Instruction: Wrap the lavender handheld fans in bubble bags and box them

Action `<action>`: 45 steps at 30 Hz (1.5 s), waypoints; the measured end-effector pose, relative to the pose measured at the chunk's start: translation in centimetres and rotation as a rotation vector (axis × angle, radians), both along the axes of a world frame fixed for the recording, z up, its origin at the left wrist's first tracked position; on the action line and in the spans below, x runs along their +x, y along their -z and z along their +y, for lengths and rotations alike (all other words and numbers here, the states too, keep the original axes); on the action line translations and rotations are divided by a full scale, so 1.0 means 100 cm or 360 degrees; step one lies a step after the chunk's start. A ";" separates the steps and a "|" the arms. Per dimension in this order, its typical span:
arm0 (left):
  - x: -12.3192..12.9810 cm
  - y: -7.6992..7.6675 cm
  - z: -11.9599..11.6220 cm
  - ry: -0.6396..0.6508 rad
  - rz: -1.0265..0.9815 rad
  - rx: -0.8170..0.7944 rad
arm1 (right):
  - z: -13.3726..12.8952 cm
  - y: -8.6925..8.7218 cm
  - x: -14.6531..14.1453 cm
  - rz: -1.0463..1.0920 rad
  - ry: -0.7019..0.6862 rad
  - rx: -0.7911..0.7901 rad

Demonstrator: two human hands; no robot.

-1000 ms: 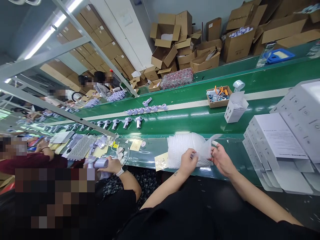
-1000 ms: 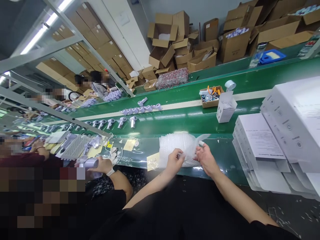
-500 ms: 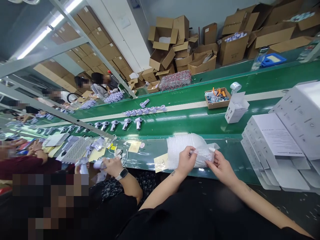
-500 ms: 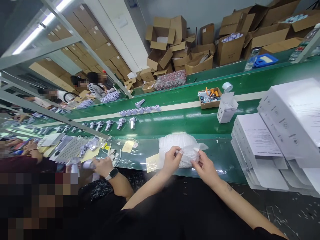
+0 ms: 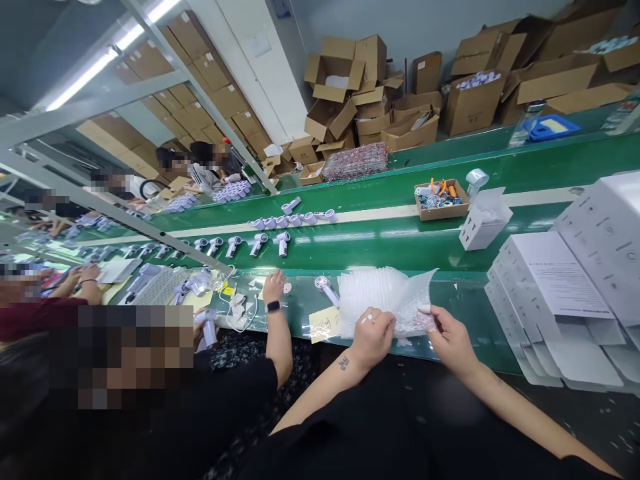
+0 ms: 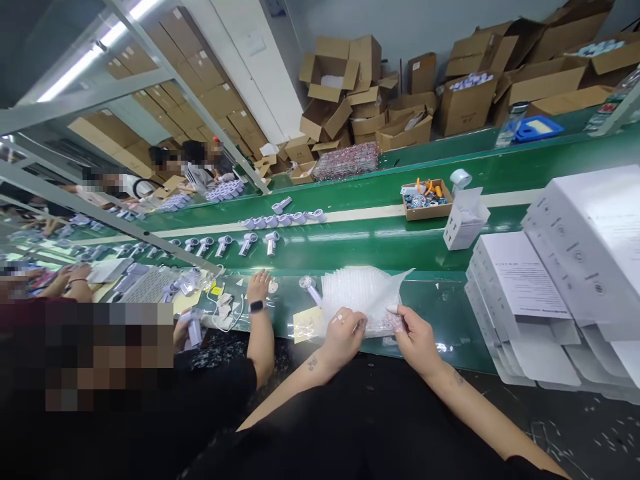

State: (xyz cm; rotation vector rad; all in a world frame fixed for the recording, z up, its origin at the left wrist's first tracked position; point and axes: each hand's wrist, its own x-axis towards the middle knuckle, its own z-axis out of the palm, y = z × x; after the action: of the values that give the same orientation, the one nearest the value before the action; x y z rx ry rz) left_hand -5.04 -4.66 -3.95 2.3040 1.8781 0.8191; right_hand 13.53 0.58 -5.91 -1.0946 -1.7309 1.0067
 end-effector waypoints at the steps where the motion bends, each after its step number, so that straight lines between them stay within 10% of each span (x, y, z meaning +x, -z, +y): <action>1: -0.001 0.000 -0.002 0.0015 0.0034 0.0026 | -0.001 0.000 -0.002 -0.0010 -0.0031 0.0003; 5: -0.014 -0.008 -0.015 0.0007 -0.0075 0.0119 | -0.002 -0.008 -0.014 0.0260 -0.0276 -0.0241; 10: -0.067 -0.034 -0.044 -0.0874 -0.0761 0.0239 | 0.009 -0.023 -0.064 0.0959 -0.0589 -0.0819; 16: -0.122 -0.049 -0.110 -0.1624 -0.0905 0.0275 | 0.031 0.015 -0.209 -0.0170 -0.0613 -0.0775; 24: -0.127 -0.022 -0.166 -0.1519 -0.0996 -0.0100 | 0.028 0.062 -0.331 -0.0738 -0.0377 -0.0693; 30: -0.149 -0.013 -0.164 -0.1317 -0.0959 -0.0104 | 0.048 0.063 -0.335 -0.0695 -0.0320 -0.0818; 35: -0.183 -0.028 -0.141 -0.1327 -0.0540 0.0262 | 0.059 0.024 -0.311 -0.0338 -0.0445 -0.1065; 45: -0.174 -0.055 -0.039 -0.0739 -0.0344 0.0486 | 0.012 -0.051 -0.125 0.0633 -0.0681 -0.1243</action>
State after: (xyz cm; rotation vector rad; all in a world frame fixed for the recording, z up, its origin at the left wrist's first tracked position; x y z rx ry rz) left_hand -22.42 -8.60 1.51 1.8250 2.3521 1.4295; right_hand 1.03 1.76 -0.80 -0.8786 -1.2733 2.1250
